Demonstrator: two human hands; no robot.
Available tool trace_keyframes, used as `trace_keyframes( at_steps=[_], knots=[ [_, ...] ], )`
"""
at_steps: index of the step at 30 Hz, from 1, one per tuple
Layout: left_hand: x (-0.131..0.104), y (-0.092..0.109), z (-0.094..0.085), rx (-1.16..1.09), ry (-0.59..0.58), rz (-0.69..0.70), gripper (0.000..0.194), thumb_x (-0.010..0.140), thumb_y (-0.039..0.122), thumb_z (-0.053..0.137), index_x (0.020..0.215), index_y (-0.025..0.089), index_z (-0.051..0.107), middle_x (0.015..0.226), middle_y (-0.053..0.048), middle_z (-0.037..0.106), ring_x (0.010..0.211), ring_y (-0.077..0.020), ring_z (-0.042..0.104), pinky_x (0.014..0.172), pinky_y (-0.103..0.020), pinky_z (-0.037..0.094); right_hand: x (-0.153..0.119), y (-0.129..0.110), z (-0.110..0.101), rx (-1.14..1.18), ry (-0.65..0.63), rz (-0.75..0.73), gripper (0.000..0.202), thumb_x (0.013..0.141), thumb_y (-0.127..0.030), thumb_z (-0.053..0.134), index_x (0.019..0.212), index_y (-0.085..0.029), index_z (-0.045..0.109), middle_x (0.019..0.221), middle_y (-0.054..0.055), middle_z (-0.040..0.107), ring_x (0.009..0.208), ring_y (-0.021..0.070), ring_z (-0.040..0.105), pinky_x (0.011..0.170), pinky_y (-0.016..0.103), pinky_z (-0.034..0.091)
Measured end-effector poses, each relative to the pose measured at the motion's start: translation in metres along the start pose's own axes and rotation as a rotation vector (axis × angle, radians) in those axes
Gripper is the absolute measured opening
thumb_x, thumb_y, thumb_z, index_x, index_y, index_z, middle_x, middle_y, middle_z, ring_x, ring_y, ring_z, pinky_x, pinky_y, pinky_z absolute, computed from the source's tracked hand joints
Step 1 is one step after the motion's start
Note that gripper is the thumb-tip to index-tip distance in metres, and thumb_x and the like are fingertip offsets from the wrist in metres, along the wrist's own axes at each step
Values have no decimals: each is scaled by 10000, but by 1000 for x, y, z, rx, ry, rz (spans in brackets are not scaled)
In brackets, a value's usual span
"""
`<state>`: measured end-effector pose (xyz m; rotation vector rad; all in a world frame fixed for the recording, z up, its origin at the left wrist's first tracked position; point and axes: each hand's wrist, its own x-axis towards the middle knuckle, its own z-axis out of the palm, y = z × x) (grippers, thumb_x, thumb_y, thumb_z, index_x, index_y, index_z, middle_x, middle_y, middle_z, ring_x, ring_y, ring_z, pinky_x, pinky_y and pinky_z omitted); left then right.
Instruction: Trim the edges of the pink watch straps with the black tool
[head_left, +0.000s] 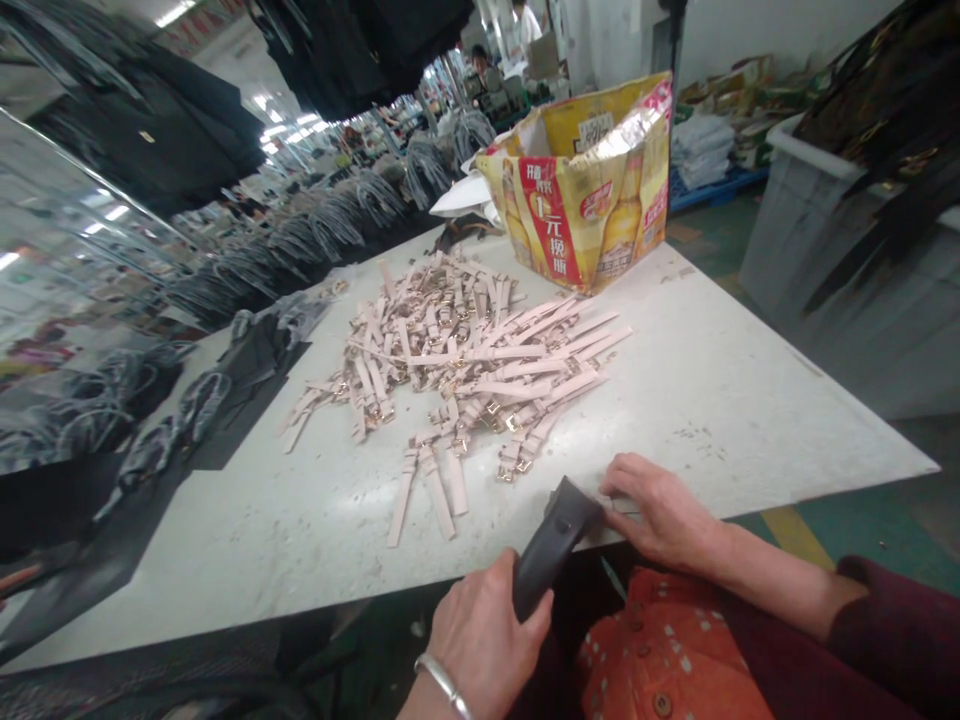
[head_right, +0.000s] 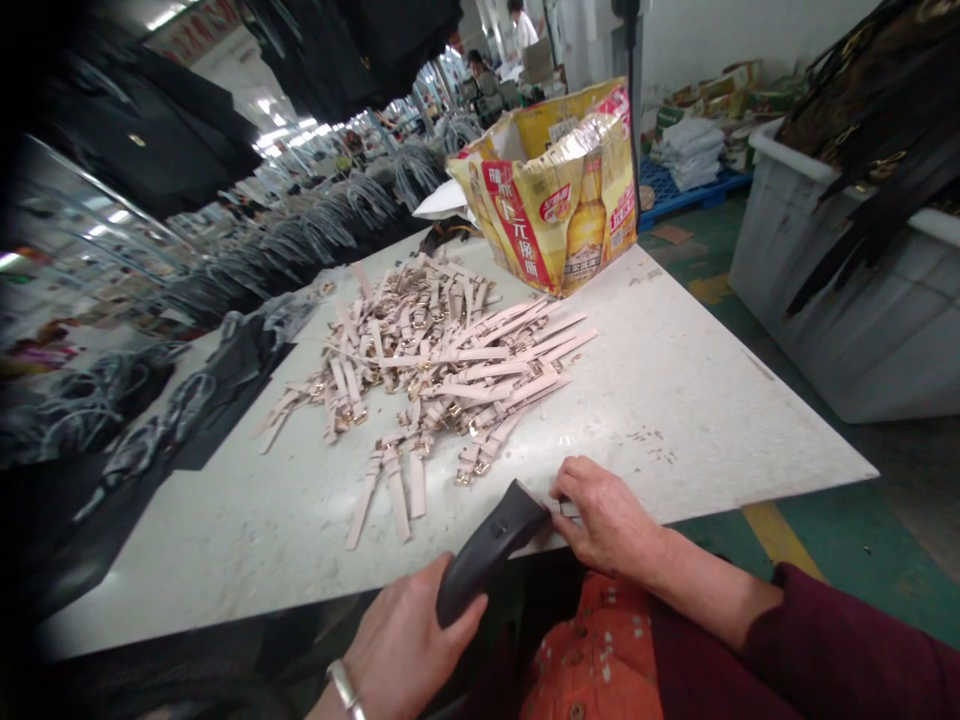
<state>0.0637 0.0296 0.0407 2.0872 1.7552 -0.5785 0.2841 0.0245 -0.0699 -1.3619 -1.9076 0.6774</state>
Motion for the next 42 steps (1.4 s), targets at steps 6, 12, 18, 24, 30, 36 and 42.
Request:
trace_keyframes(
  at_steps=[6, 12, 18, 24, 30, 36, 42],
  knots=[
    [18, 12, 0, -47, 52, 11, 316, 798, 465, 456, 883, 198, 603, 828, -79, 698, 781, -207, 652, 644, -258, 423, 4, 3, 1, -23, 57, 48, 26, 770, -184, 562, 790, -175, 548, 811, 45, 523, 798, 180, 500, 701, 302, 409],
    [16, -11, 7, -195, 132, -10, 303, 806, 450, 468, 873, 185, 598, 781, -49, 678, 726, -160, 631, 627, -227, 408, 10, 4, -5, -103, 49, 43, 117, 714, -138, 578, 814, -183, 535, 776, 26, 532, 739, 162, 490, 654, 270, 380],
    [2, -27, 15, -262, 104, -2, 263, 789, 442, 489, 825, 201, 588, 722, -12, 647, 681, -149, 610, 616, -220, 404, 18, 9, -14, -274, 59, -136, 152, 783, -58, 455, 740, -175, 542, 714, 45, 536, 730, 181, 452, 666, 301, 337],
    [-5, -26, 17, -227, 39, -49, 266, 771, 431, 504, 877, 205, 595, 773, -23, 675, 730, -162, 634, 647, -222, 418, 12, 9, -21, -150, -80, -257, 115, 864, -181, 488, 840, -184, 600, 811, 56, 601, 822, 185, 494, 742, 323, 366],
    [-17, -27, 9, -167, 43, -74, 278, 793, 436, 470, 917, 217, 589, 776, -45, 691, 742, -191, 656, 669, -242, 429, 14, 5, -16, -119, -95, -229, 139, 853, -162, 494, 734, -173, 565, 771, 56, 577, 778, 181, 476, 741, 336, 384],
    [-3, -19, 8, -88, 27, -55, 284, 791, 432, 469, 920, 210, 590, 784, -56, 687, 732, -190, 649, 621, -234, 403, 16, 6, -14, -44, -90, -137, 98, 799, -108, 520, 838, -172, 583, 791, 53, 549, 801, 186, 475, 728, 322, 394],
    [11, -19, 7, -127, 21, -15, 256, 782, 427, 481, 870, 213, 589, 751, -38, 676, 681, -160, 630, 593, -217, 378, 22, 6, -17, -32, -163, -79, 151, 765, -89, 538, 850, -185, 619, 818, 56, 545, 835, 193, 487, 746, 315, 399]
  ],
)
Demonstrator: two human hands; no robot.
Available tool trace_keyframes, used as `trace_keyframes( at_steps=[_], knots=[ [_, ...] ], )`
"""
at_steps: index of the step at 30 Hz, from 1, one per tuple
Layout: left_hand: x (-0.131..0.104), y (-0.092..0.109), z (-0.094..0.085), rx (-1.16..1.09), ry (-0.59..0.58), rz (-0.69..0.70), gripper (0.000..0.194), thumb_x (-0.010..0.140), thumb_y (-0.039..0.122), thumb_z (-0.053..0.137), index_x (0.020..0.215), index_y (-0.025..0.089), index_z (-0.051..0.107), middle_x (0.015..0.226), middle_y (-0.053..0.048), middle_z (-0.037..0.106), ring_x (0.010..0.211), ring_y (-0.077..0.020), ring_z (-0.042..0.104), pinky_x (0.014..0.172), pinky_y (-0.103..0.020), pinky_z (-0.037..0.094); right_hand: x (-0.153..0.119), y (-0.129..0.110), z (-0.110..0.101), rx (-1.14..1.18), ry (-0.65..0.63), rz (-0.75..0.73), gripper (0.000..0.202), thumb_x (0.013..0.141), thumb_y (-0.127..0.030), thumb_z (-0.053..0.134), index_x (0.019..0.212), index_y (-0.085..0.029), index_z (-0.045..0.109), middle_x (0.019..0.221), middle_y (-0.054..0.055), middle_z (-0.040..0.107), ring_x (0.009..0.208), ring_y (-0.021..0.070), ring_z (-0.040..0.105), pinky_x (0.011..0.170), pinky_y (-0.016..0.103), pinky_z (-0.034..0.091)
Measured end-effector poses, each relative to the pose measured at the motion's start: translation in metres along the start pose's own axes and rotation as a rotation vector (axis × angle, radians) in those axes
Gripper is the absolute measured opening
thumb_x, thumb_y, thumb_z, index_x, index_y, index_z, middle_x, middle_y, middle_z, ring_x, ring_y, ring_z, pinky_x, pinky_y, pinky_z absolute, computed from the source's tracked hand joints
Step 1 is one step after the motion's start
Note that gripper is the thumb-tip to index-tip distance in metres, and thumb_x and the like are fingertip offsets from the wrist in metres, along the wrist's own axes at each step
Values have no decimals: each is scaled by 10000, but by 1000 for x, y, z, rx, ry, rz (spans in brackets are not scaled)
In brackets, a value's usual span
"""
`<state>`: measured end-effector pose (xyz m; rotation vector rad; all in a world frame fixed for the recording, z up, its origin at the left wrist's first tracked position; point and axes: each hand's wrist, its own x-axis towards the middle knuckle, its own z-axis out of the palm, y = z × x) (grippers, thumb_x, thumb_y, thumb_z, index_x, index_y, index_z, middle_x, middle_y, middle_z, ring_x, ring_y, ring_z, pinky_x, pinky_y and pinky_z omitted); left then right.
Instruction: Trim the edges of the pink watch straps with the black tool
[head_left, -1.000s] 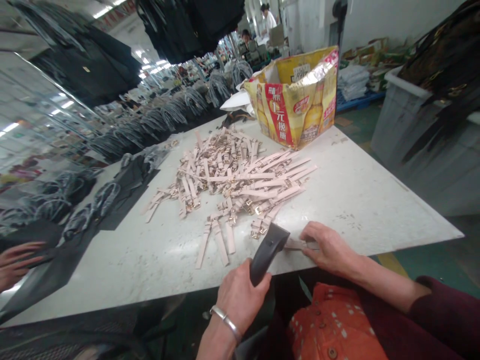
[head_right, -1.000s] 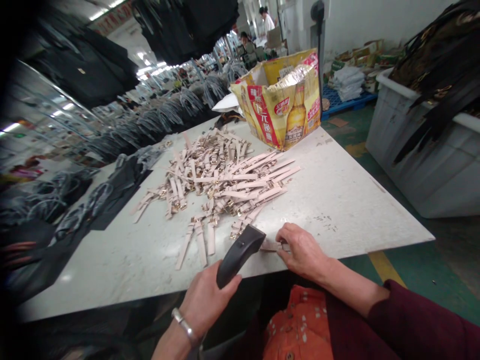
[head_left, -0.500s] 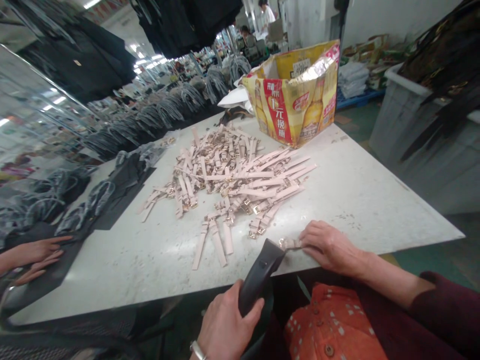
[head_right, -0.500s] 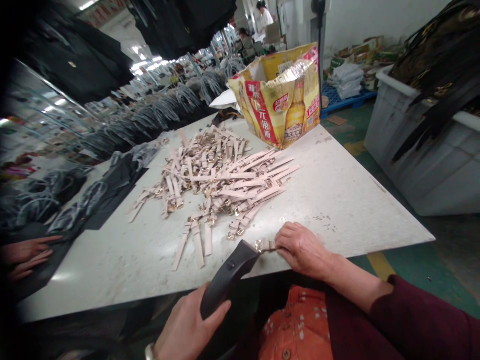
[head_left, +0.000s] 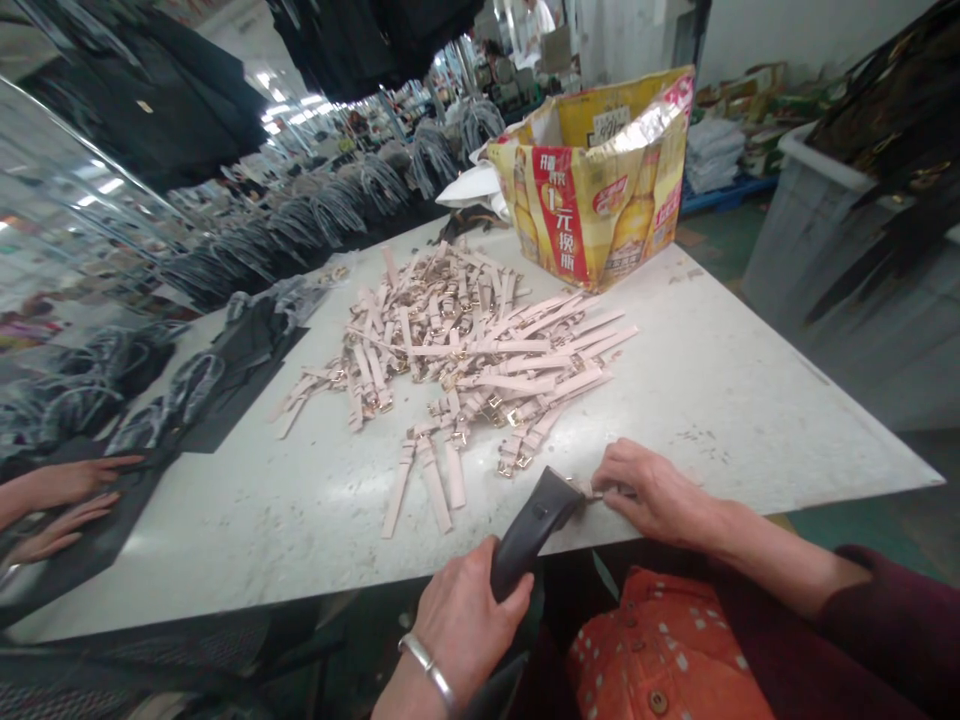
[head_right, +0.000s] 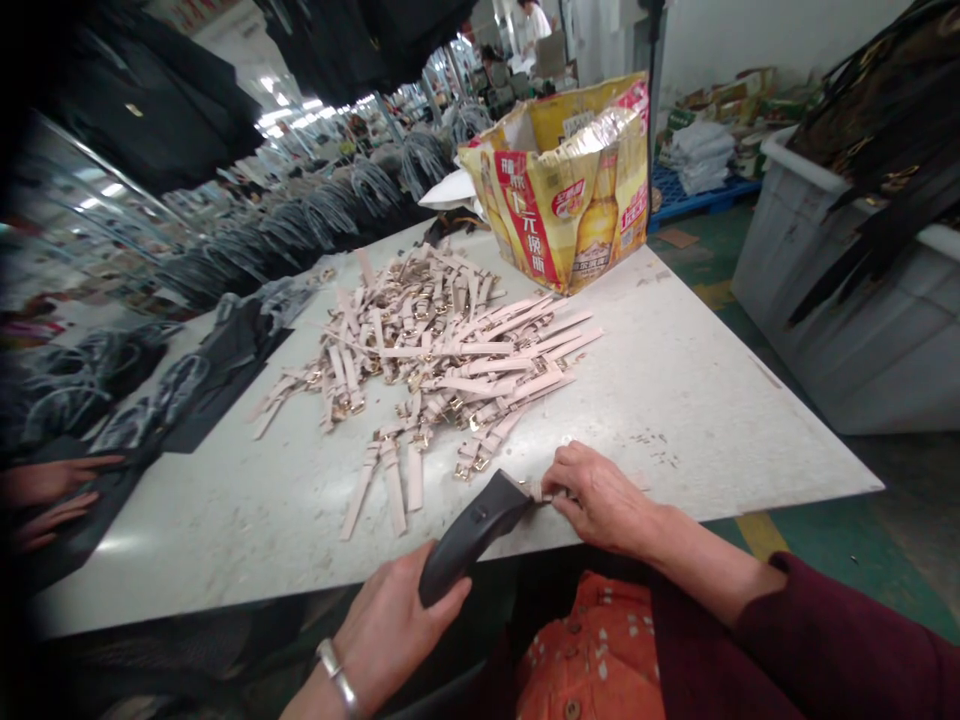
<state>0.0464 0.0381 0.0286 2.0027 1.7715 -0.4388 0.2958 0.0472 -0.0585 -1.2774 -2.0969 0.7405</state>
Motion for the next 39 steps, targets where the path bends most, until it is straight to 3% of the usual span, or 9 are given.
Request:
trace_keyframes(
  at_steps=[9, 17, 21, 26, 31, 39],
  knots=[
    [0, -5, 9, -75, 5, -5, 239, 768, 432, 495, 836, 222, 584, 732, -14, 670, 680, -149, 626, 590, -204, 383, 9, -6, 4, -26, -21, -15, 223, 601, 24, 440, 692, -164, 519, 770, 44, 503, 765, 173, 459, 711, 295, 371],
    [-2, -6, 5, -26, -1, 4, 253, 773, 428, 489, 872, 219, 592, 756, -26, 677, 701, -159, 633, 608, -213, 391, 6, -1, 0, 102, 6, -24, 198, 693, 15, 400, 686, -177, 451, 737, 23, 510, 719, 151, 451, 692, 280, 366],
    [-3, -5, 4, -32, -1, -2, 246, 769, 423, 493, 864, 218, 591, 759, -29, 676, 717, -167, 637, 627, -221, 399, 5, 3, 5, 103, 50, -9, 189, 691, -2, 419, 724, -177, 481, 739, 20, 529, 711, 150, 459, 683, 277, 373],
    [-1, -2, 3, -42, -8, -3, 240, 768, 426, 492, 852, 223, 589, 757, -25, 678, 715, -168, 638, 629, -226, 405, 3, 3, 5, 76, 48, -15, 279, 648, -62, 552, 906, -168, 551, 852, 45, 566, 781, 175, 497, 727, 299, 402],
    [-1, -4, 6, -45, -14, 6, 245, 770, 430, 496, 849, 215, 582, 744, -24, 672, 705, -160, 636, 617, -215, 402, 5, 7, 10, 38, 91, -29, 45, 810, -187, 573, 819, -177, 615, 768, 47, 593, 759, 171, 532, 701, 286, 412],
    [-4, -2, 5, -33, -43, -6, 266, 787, 418, 496, 900, 201, 600, 780, -37, 685, 751, -158, 644, 659, -211, 411, 4, 8, 13, -63, 88, -119, 192, 896, -228, 500, 779, -174, 643, 742, 51, 629, 759, 165, 547, 718, 291, 408]
  ],
)
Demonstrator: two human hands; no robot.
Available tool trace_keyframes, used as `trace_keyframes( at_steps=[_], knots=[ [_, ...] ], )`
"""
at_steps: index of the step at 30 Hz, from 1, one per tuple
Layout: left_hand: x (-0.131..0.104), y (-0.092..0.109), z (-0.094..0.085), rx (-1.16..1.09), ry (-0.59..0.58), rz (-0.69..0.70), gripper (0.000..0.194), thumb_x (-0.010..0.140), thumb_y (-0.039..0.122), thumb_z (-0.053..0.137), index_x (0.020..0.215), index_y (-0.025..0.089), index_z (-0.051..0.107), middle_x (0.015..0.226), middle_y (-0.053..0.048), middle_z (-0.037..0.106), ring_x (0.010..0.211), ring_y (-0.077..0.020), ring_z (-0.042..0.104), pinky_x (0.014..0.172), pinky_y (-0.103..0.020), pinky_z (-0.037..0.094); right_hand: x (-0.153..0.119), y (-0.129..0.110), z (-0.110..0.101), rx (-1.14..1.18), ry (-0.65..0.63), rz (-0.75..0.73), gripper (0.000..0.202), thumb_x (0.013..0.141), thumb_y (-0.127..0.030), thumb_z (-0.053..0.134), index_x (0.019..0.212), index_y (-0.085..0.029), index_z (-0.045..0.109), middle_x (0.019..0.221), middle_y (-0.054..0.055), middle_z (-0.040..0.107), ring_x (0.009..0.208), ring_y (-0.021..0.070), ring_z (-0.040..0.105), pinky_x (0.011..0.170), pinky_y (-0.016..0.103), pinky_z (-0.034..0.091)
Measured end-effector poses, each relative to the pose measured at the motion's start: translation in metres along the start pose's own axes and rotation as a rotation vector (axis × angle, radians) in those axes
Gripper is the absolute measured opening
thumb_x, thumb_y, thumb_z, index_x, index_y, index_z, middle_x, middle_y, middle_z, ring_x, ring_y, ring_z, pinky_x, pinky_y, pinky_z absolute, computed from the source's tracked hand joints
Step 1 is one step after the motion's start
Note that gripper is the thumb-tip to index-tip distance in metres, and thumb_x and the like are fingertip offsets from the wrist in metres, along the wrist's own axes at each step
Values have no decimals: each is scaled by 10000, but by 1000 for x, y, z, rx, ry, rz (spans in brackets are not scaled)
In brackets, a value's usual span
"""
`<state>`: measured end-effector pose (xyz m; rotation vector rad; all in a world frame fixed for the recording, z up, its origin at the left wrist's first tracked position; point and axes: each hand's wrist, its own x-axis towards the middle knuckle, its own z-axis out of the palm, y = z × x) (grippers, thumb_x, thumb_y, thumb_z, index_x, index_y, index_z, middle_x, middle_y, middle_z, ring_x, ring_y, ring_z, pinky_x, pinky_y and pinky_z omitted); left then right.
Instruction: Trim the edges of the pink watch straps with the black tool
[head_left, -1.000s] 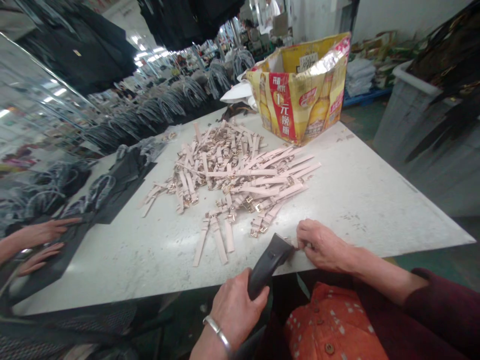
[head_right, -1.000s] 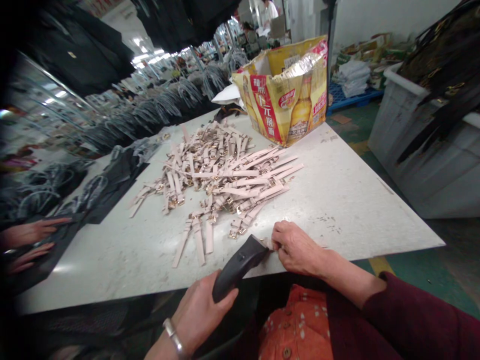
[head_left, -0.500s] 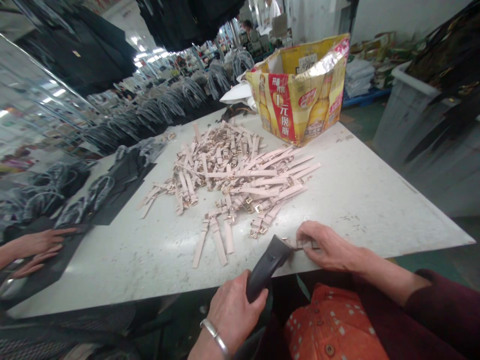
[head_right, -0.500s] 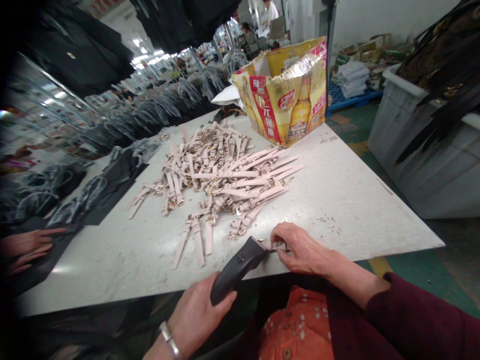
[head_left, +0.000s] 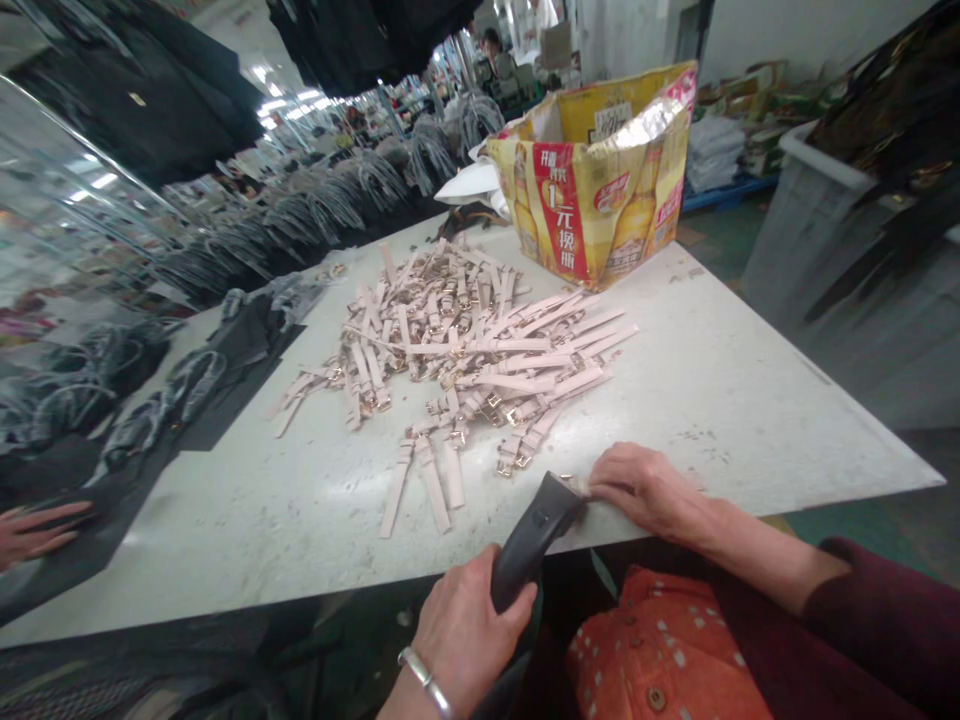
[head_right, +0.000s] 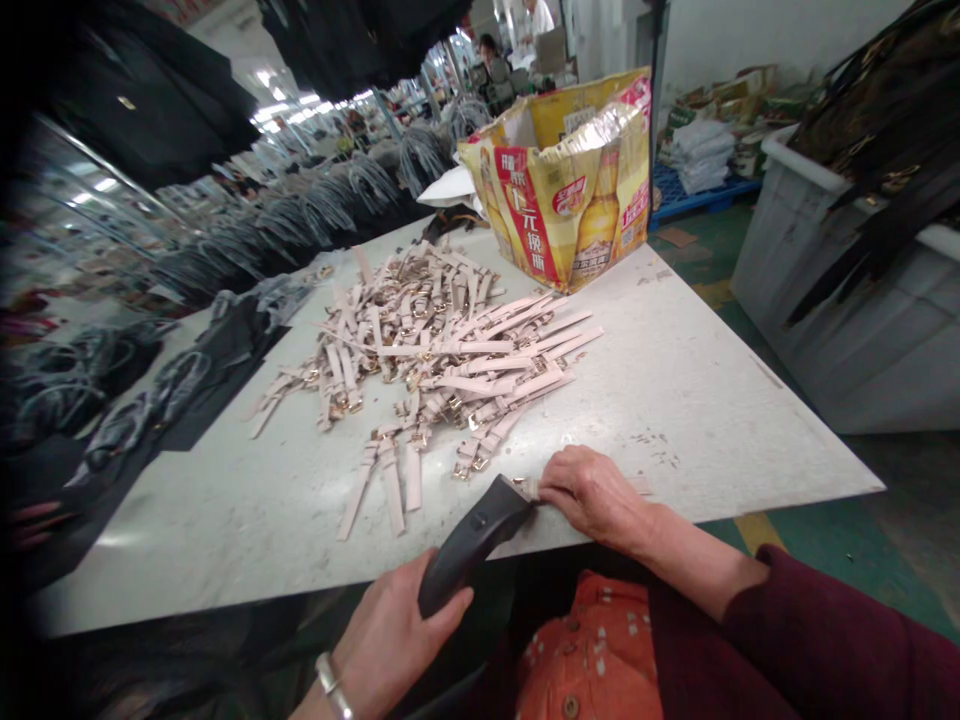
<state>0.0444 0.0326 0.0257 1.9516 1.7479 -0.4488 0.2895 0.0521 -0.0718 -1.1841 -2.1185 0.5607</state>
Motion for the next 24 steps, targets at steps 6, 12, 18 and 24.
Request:
trace_keyframes(
  at_steps=[6, 12, 18, 24],
  knots=[
    [1, 1, -4, 7, 36, 20, 266, 773, 437, 495, 876, 214, 598, 766, -37, 681, 721, -170, 639, 630, -228, 403, 2, -4, -3, 9, 3, 40, 200, 892, -211, 496, 736, -172, 615, 698, 34, 614, 724, 153, 535, 704, 280, 391],
    [-1, 1, -5, 21, 29, 36, 257, 769, 443, 494, 858, 224, 596, 759, -33, 681, 717, -176, 637, 627, -231, 403, 5, -8, -3, -31, -5, -5, 214, 886, -221, 497, 700, -173, 592, 680, 31, 598, 687, 148, 495, 688, 287, 362],
    [-5, 1, -9, 41, 8, 29, 281, 769, 453, 497, 871, 217, 610, 781, -40, 683, 731, -179, 638, 638, -232, 402, 2, -8, -6, -4, -58, -34, 172, 883, -230, 488, 775, -178, 611, 724, 44, 607, 729, 164, 506, 720, 312, 361],
    [-3, -7, -9, -3, -13, 63, 279, 764, 439, 515, 884, 211, 623, 788, -24, 676, 739, -164, 627, 652, -224, 408, -1, -6, -7, 79, -76, -45, 91, 832, -170, 522, 843, -178, 613, 774, 54, 614, 782, 180, 524, 735, 326, 376]
  ],
)
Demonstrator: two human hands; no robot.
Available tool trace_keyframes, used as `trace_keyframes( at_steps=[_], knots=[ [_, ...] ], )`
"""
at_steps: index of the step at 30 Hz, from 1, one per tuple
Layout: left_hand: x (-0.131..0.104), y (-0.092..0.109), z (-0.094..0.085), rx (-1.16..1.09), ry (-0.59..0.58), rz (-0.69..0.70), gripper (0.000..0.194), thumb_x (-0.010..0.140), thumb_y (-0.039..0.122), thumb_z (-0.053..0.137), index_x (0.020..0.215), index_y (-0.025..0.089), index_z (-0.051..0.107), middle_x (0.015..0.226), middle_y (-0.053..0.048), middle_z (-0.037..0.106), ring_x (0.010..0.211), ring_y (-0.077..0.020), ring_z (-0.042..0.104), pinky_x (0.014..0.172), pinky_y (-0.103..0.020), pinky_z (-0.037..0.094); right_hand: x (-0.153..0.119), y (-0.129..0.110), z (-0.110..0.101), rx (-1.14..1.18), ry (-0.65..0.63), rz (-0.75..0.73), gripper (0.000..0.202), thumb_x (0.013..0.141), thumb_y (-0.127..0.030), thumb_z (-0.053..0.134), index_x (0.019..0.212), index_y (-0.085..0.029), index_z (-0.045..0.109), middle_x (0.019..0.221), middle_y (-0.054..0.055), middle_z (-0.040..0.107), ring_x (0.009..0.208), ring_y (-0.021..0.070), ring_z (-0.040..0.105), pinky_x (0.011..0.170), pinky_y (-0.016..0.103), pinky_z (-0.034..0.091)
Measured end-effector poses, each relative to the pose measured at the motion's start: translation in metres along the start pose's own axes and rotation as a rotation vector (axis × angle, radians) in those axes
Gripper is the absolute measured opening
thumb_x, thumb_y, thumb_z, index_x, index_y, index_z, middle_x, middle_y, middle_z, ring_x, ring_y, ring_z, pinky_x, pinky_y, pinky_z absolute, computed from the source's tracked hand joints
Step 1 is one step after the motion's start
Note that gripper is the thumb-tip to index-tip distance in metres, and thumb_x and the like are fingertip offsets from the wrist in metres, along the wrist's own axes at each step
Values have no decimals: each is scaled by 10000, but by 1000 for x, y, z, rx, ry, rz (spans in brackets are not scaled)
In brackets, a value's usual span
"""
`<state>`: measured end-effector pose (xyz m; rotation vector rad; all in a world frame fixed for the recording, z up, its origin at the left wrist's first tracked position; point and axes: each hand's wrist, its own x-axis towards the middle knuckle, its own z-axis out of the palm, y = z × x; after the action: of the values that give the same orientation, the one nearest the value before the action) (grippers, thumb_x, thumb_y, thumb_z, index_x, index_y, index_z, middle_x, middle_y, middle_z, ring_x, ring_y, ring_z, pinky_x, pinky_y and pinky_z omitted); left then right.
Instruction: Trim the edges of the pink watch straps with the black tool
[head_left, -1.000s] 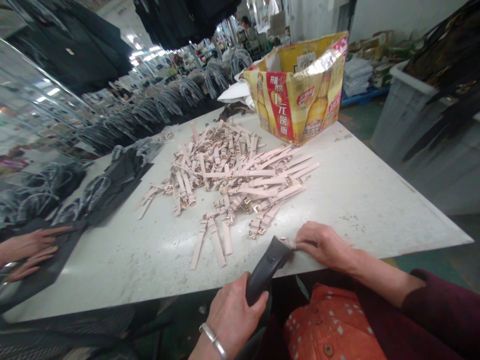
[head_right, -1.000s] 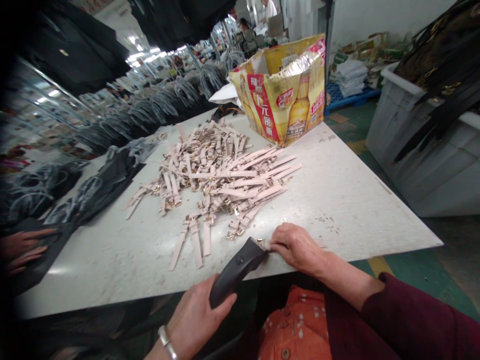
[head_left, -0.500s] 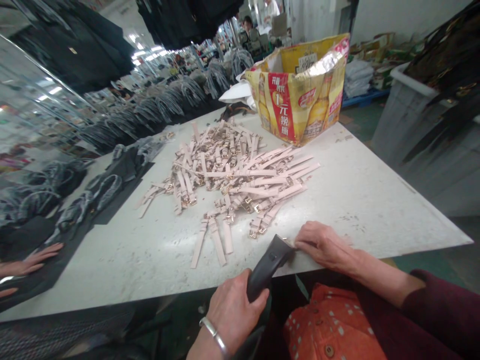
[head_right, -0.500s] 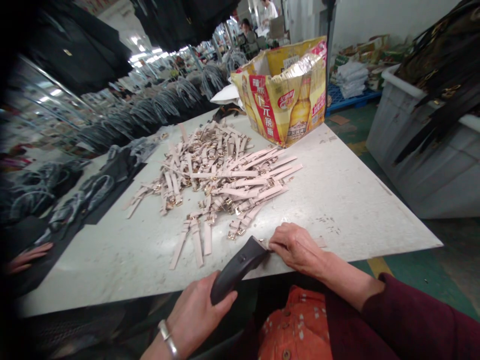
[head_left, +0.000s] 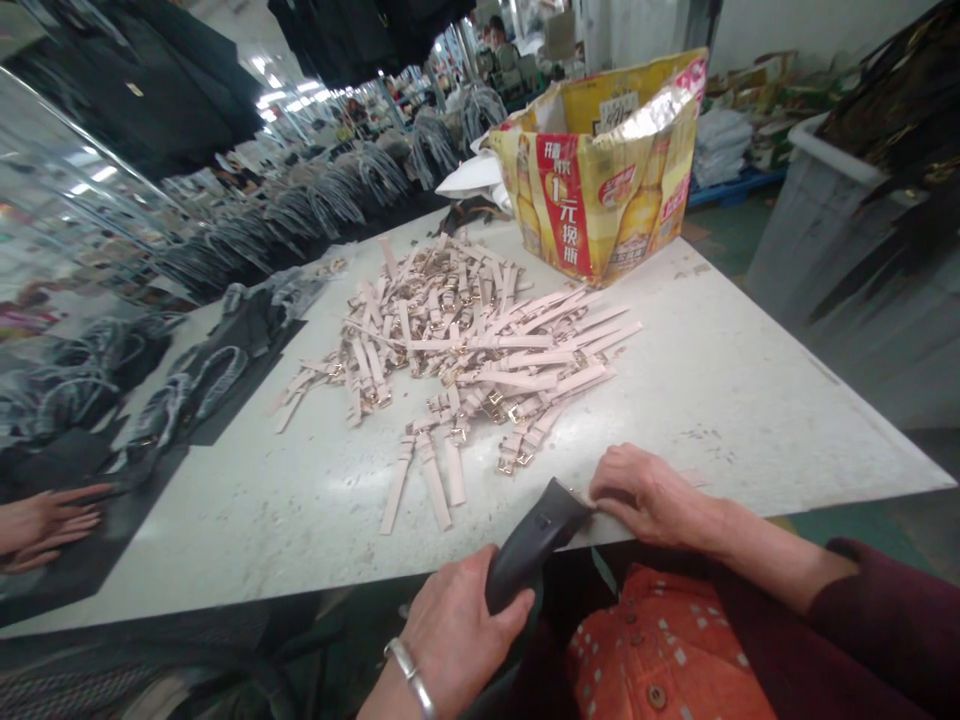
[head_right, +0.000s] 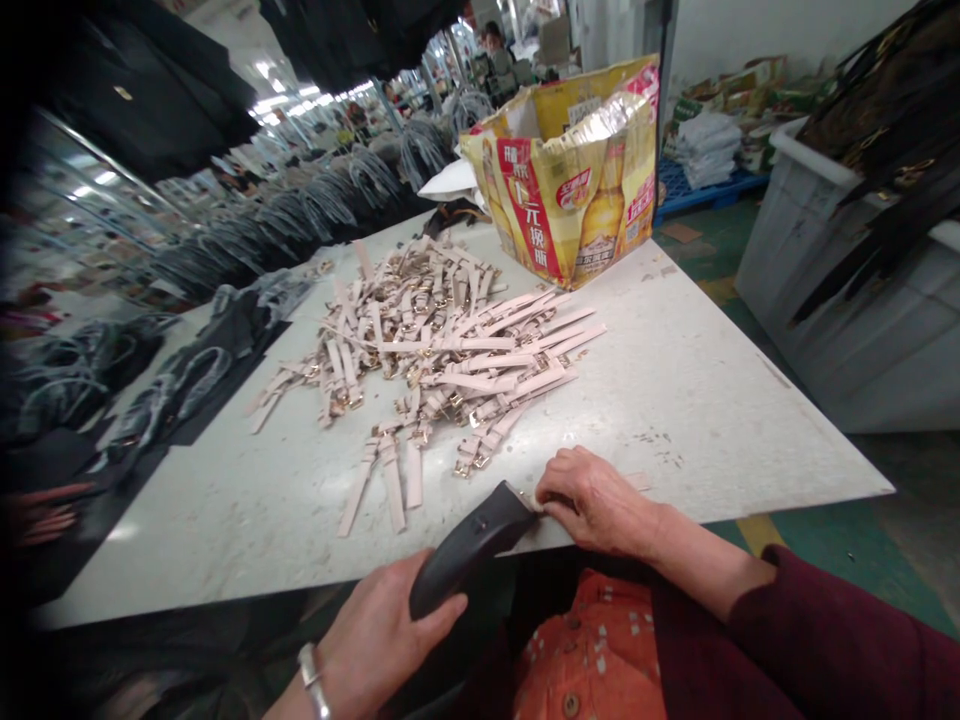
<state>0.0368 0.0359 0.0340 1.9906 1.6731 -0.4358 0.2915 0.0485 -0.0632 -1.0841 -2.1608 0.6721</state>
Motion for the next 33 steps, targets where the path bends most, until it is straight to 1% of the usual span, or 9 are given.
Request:
trace_keyframes(
  at_steps=[3, 6, 10, 13, 16, 20, 28, 30, 33],
  knots=[
    [4, 0, -1, -49, -7, 13, 261, 762, 426, 520, 859, 207, 624, 767, -15, 669, 723, -160, 621, 638, -225, 407, 0, 2, 0, 21, -6, 15, 75, 819, -151, 543, 815, -182, 611, 764, 42, 617, 771, 174, 519, 735, 321, 379],
    [10, 5, -5, -75, -12, -11, 245, 763, 411, 515, 809, 193, 617, 706, -10, 649, 686, -156, 617, 595, -223, 389, 1, 3, -1, 59, -14, 16, 82, 812, -133, 554, 806, -187, 615, 773, 31, 625, 773, 165, 523, 743, 311, 388],
    [18, 10, -7, -67, 29, -3, 234, 767, 400, 512, 803, 188, 605, 690, -9, 638, 675, -148, 616, 586, -216, 377, 2, 4, 0, 94, 7, 23, 61, 806, -143, 575, 810, -187, 617, 782, 28, 623, 784, 160, 529, 752, 302, 402],
    [15, 6, -4, -54, 47, -21, 236, 772, 404, 506, 826, 196, 603, 719, -13, 647, 687, -148, 615, 596, -214, 385, 1, 6, 2, 94, 27, 54, 35, 804, -158, 586, 804, -182, 612, 777, 31, 615, 773, 160, 527, 738, 301, 406],
    [5, 0, 1, -31, 36, -49, 258, 771, 416, 507, 869, 200, 609, 760, -21, 660, 714, -153, 619, 628, -217, 403, 0, 6, 4, 94, 35, 72, 17, 803, -180, 596, 789, -179, 606, 766, 31, 604, 758, 160, 520, 722, 299, 404],
    [-4, 1, 5, -12, 9, -53, 276, 762, 416, 521, 897, 195, 617, 783, -34, 670, 735, -160, 622, 656, -225, 411, 0, 6, 3, 93, 31, 74, 34, 797, -172, 602, 765, -177, 592, 744, 22, 589, 743, 152, 509, 704, 287, 396],
    [21, 7, 13, -126, 86, -22, 278, 789, 428, 485, 812, 183, 615, 720, -16, 651, 702, -148, 613, 578, -211, 371, 2, 5, 0, 104, 15, 55, 52, 785, -137, 583, 760, -182, 588, 751, 21, 597, 752, 155, 516, 720, 291, 402],
    [21, 7, 13, -126, 101, -2, 265, 789, 417, 489, 827, 185, 611, 730, -19, 653, 694, -144, 612, 586, -210, 378, 1, 3, 0, 82, 3, 62, 33, 767, -163, 611, 765, -181, 584, 757, 24, 591, 749, 160, 511, 710, 295, 399],
    [10, 4, 14, -119, 96, -17, 249, 779, 415, 498, 845, 198, 602, 733, -19, 655, 694, -146, 616, 609, -212, 397, 0, 1, -2, 51, -24, 50, 56, 756, -181, 630, 782, -177, 580, 766, 30, 583, 762, 168, 503, 716, 304, 390]
  ],
)
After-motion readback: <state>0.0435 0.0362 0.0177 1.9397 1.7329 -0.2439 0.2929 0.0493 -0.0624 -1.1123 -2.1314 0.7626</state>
